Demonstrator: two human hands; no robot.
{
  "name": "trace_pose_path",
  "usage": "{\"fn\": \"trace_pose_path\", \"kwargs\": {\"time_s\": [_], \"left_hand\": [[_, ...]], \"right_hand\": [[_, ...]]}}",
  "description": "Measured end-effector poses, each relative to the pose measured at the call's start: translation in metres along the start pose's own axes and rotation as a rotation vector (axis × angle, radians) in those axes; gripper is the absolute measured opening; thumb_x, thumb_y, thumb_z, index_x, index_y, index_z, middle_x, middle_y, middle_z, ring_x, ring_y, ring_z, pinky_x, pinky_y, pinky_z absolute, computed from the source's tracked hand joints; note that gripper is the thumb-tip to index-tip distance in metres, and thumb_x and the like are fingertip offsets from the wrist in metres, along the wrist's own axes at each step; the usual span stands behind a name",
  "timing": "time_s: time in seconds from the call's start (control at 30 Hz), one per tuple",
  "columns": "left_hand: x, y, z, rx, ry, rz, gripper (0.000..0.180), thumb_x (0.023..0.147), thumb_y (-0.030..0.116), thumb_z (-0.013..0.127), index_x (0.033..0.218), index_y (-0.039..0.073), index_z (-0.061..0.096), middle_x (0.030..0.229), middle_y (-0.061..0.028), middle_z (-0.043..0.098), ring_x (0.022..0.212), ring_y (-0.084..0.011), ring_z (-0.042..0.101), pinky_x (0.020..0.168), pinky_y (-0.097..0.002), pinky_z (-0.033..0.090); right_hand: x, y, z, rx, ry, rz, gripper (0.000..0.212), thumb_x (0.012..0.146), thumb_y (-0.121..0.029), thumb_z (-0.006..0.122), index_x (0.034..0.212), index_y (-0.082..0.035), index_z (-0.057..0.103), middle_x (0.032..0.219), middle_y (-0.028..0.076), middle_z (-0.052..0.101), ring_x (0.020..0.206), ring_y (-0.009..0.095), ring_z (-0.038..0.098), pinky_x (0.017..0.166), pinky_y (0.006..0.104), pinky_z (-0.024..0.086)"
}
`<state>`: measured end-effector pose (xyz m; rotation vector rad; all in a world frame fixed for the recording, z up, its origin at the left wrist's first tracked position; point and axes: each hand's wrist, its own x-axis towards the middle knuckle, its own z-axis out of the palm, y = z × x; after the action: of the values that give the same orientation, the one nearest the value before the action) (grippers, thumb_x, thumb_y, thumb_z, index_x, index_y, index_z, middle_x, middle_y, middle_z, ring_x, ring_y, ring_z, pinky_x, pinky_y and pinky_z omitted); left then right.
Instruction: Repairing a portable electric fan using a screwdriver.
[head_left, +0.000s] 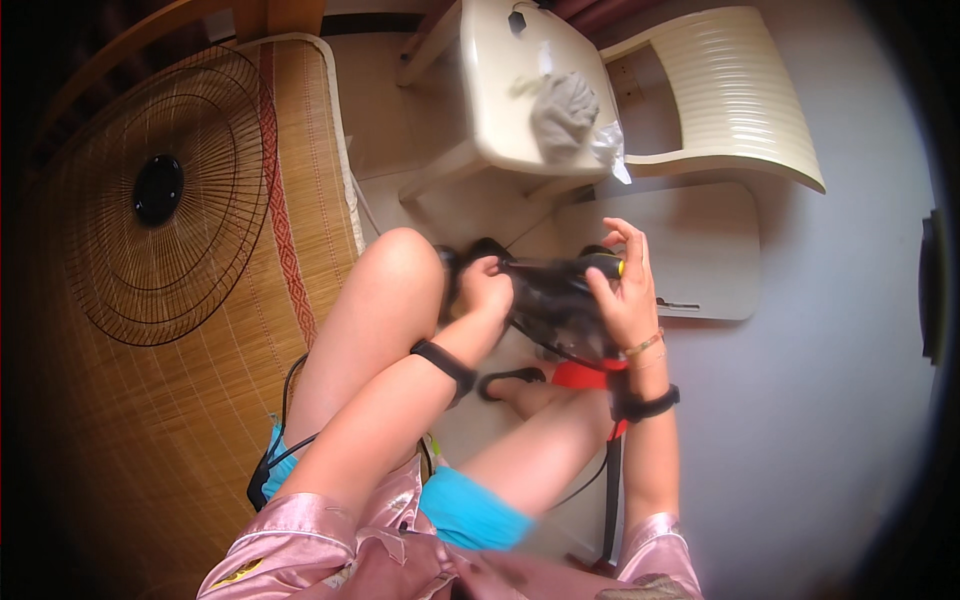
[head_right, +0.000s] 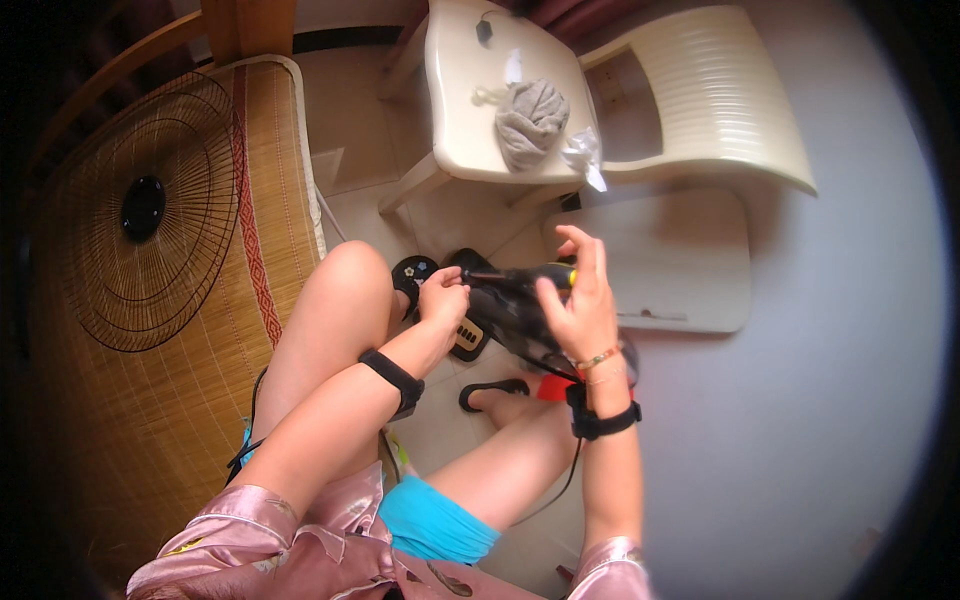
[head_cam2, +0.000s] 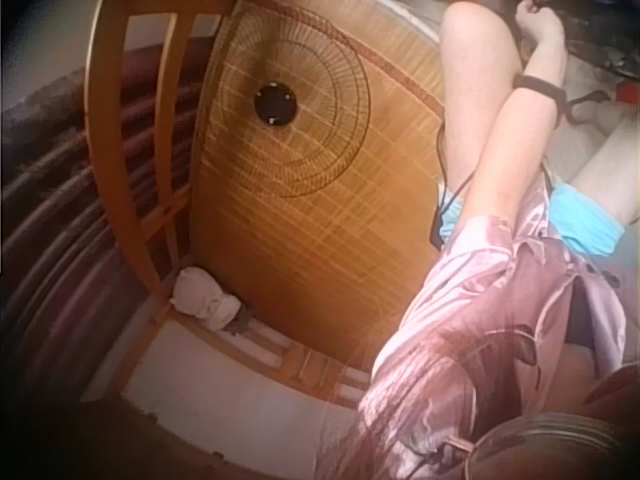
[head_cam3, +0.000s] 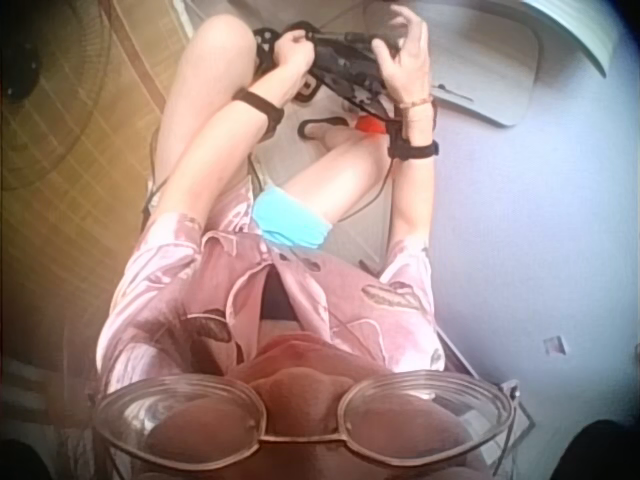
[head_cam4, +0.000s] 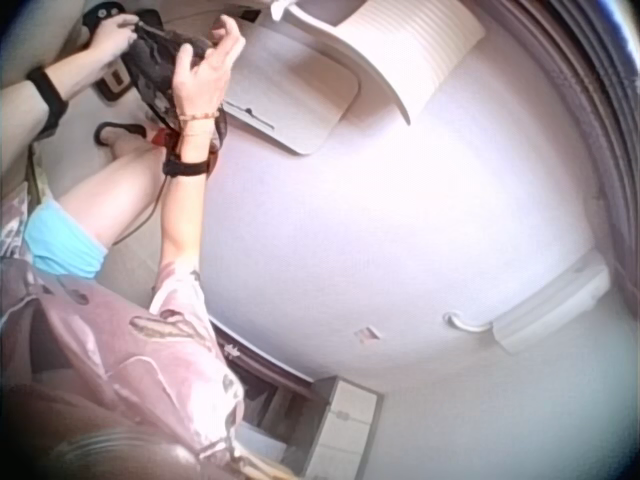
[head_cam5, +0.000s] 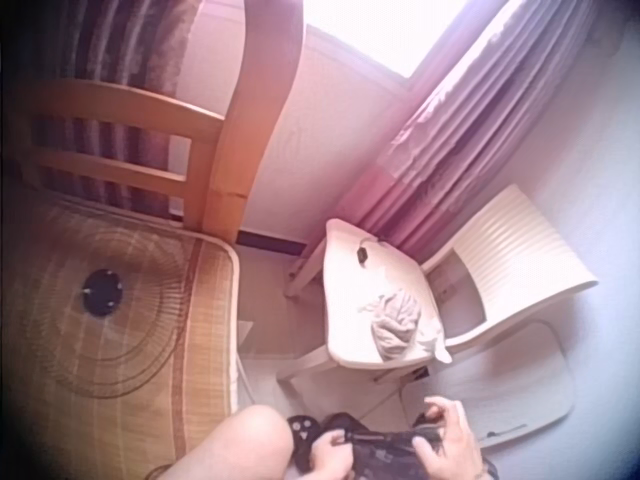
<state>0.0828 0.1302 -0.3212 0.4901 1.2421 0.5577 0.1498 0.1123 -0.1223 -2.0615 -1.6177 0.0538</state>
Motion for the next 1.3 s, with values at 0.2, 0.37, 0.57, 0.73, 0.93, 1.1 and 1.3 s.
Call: {"fn": "trace_pose_path", "kwargs": {"time_s": [0.2, 0.37, 0.57, 0.73, 0.93, 1.1, 1.3], "left_hand": [[0.007, -0.006, 0.0, -0.037, -0.027, -0.003, 0.043, 0.083, -0.012, 0.053, 0.125, -0.003, 0.059, 0.119, -0.015, 0.064, 0.105, -0.0194, 0.062, 0.087, -0.0266, 0.05], [0.004, -0.003, 0.0, 0.0, -0.019, 0.002, 0.042, 0.085, -0.009, 0.055, 0.126, -0.002, 0.059, 0.123, -0.0152, 0.063, 0.109, -0.0208, 0.061, 0.089, -0.0274, 0.05], [0.0, 0.001, -0.002, -0.035, -0.04, -0.003, 0.042, 0.085, -0.01, 0.052, 0.126, -0.003, 0.059, 0.124, -0.016, 0.063, 0.109, -0.021, 0.062, 0.088, -0.0271, 0.05], [0.0, 0.002, -0.003, -0.021, -0.05, -0.007, 0.043, 0.084, -0.011, 0.052, 0.127, -0.003, 0.058, 0.125, -0.0161, 0.062, 0.11, -0.0211, 0.061, 0.09, -0.0275, 0.049], [0.001, 0.001, -0.003, -0.056, -0.05, -0.018, 0.045, 0.084, -0.011, 0.052, 0.127, -0.003, 0.058, 0.125, -0.0157, 0.062, 0.111, -0.0208, 0.06, 0.09, -0.0274, 0.049], [0.002, -0.001, -0.002, -0.038, -0.041, -0.022, 0.045, 0.083, -0.011, 0.051, 0.127, -0.003, 0.058, 0.125, -0.016, 0.062, 0.109, -0.0207, 0.061, 0.088, -0.0272, 0.05], [0.003, -0.004, -0.001, -0.059, -0.05, -0.026, 0.049, 0.081, -0.014, 0.047, 0.128, -0.004, 0.057, 0.125, -0.0169, 0.061, 0.105, -0.0196, 0.062, 0.084, -0.0266, 0.051]], "right_hand": [[0.004, 0.026, -0.01, -0.214, -0.365, 0.02, 0.022, 0.086, -0.013, 0.065, 0.105, -0.003, 0.06, 0.097, 0.015, 0.058, 0.089, 0.03, 0.061, 0.077, 0.0368, 0.051], [0.001, 0.008, -0.003, -0.002, -0.191, -0.076, 0.023, 0.086, -0.008, 0.065, 0.106, -0.002, 0.056, 0.094, 0.014, 0.062, 0.084, 0.029, 0.062, 0.078, 0.0332, 0.05], [0.004, 0.022, -0.008, -0.311, -0.343, 0.098, 0.025, 0.086, -0.014, 0.067, 0.106, -0.001, 0.058, 0.096, 0.016, 0.063, 0.084, 0.032, 0.064, 0.076, 0.0369, 0.052], [0.001, 0.008, 0.003, 0.046, -0.03, -0.083, 0.024, 0.083, -0.016, 0.074, 0.095, -0.001, 0.06, 0.086, 0.014, 0.063, 0.07, 0.029, 0.063, 0.062, 0.0358, 0.051], [0.0, 0.02, -0.003, -0.247, -0.275, 0.177, 0.022, 0.082, -0.014, 0.074, 0.096, -0.003, 0.06, 0.091, 0.015, 0.064, 0.075, 0.029, 0.064, 0.065, 0.0338, 0.051], [0.001, 0.011, 0.002, 0.012, -0.098, 0.002, 0.023, 0.083, -0.018, 0.072, 0.093, -0.002, 0.06, 0.091, 0.016, 0.064, 0.077, 0.029, 0.064, 0.065, 0.0346, 0.051], [0.0, 0.011, 0.007, -0.348, 0.011, 0.032, 0.043, 0.084, -0.034, 0.075, 0.067, -0.001, 0.053, 0.058, 0.018, 0.055, 0.055, 0.038, 0.055, 0.052, 0.0405, 0.045]]}}
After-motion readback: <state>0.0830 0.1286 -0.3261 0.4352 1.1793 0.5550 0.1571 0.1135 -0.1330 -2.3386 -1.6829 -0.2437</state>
